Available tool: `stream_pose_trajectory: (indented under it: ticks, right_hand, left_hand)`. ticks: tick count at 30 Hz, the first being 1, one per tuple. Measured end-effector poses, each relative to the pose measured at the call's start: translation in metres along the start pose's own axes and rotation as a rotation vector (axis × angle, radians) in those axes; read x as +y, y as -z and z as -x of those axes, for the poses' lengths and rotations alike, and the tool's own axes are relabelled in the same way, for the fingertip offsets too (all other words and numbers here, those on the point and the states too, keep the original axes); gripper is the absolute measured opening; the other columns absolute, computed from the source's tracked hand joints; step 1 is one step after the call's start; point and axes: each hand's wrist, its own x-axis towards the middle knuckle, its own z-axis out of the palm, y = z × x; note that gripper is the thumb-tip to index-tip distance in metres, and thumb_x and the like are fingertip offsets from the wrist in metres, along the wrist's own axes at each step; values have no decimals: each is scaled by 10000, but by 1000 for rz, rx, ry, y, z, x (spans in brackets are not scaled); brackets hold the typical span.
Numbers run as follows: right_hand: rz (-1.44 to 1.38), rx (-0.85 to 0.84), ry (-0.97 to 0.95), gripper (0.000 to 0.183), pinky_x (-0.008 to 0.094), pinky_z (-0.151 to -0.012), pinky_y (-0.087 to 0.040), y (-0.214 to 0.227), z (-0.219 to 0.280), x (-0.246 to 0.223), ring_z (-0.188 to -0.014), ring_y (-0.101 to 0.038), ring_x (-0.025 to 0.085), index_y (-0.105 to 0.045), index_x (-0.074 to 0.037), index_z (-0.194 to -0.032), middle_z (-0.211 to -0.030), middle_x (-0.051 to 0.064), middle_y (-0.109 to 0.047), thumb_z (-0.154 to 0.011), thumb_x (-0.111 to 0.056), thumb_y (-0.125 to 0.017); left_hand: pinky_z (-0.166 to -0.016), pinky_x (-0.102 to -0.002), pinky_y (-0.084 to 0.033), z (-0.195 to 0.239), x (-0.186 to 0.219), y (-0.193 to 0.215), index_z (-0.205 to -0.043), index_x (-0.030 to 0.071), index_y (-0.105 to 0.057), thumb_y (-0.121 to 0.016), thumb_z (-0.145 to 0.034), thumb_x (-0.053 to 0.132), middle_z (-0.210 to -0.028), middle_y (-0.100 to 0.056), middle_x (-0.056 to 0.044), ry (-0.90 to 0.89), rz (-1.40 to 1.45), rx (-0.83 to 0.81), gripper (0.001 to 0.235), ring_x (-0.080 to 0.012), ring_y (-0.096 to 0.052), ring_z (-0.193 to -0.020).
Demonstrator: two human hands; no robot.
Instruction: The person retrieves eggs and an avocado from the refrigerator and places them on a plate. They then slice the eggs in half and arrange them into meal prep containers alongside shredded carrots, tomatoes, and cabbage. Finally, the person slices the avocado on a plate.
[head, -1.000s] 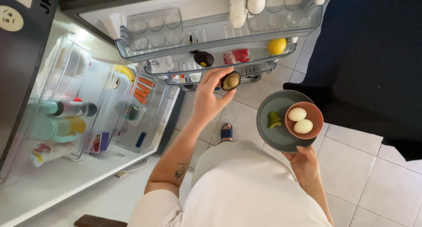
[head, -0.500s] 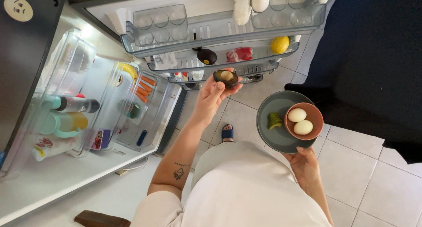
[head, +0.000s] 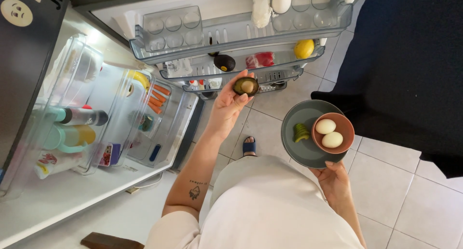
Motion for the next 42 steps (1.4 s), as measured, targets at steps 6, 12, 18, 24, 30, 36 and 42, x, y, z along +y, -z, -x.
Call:
stream_pose_trajectory:
  ticks: [6,12,18,24,30,36,42]
  right_hand:
    - [4,12,-10,452,461,-977,-443,-1,-1,-2,-993,-556,271,-478,-89,-1209,-1135,100,-576,-756,-93,-474]
    - [1,5,-16,411,459,-961,-453,7,-8,2,-977,-568,278,-491,-90,-1171,-1136,99,-586,-760,-93,-478]
    - [10,-16,-20,474,458,-979,-441,-3,-7,-3,-1018,-551,259,-477,-100,-1227,-1162,86,-573,-753,-97,-477]
    - [5,-1,-31,427,466,-985,-441,1,-9,-2,-989,-561,256,-489,-114,-1189,-1135,80,-584,-762,-96,-475]
    - [-143,-151,117,340,431,-808,-566,8,-18,3,-822,-701,253,-584,-203,-1050,-910,48,-694,-742,-87,-497]
    - [-180,-143,122,354,444,-763,-576,28,-35,13,-764,-705,259,-572,-172,-1044,-862,80,-685,-716,-61,-498]
    - [-183,-139,142,382,449,-746,-583,27,-40,6,-761,-703,257,-554,-152,-1076,-857,92,-670,-712,-53,-493]
  left_hand:
    - [-956,-323,-494,-2,-4,7,-1331,0,-437,-506,-944,155,-1166,-571,-174,91,298,149,422,-305,-583,-1072]
    - [-815,-317,-511,1,-5,11,-1170,-5,-526,-425,-938,360,-1122,-543,-169,171,436,278,444,-281,-570,-950]
    - [-619,-228,-434,4,2,9,-972,73,-537,-547,-924,198,-901,-498,-88,183,414,206,134,-172,-493,-709]
    - [-555,-224,-377,4,5,7,-964,102,-509,-536,-919,211,-842,-477,-62,190,400,110,121,-154,-488,-665]
    - [-601,-230,-401,1,-14,17,-1084,103,-438,-469,-969,188,-904,-444,-89,123,249,94,147,-174,-492,-756]
    - [-635,-233,-403,-1,-11,11,-1109,100,-409,-521,-918,57,-927,-447,-84,133,97,149,225,-165,-504,-776]
    - [-766,-314,-458,-24,-22,20,-1145,78,-348,-662,-761,-33,-998,-526,-110,38,-720,196,509,-219,-571,-892]
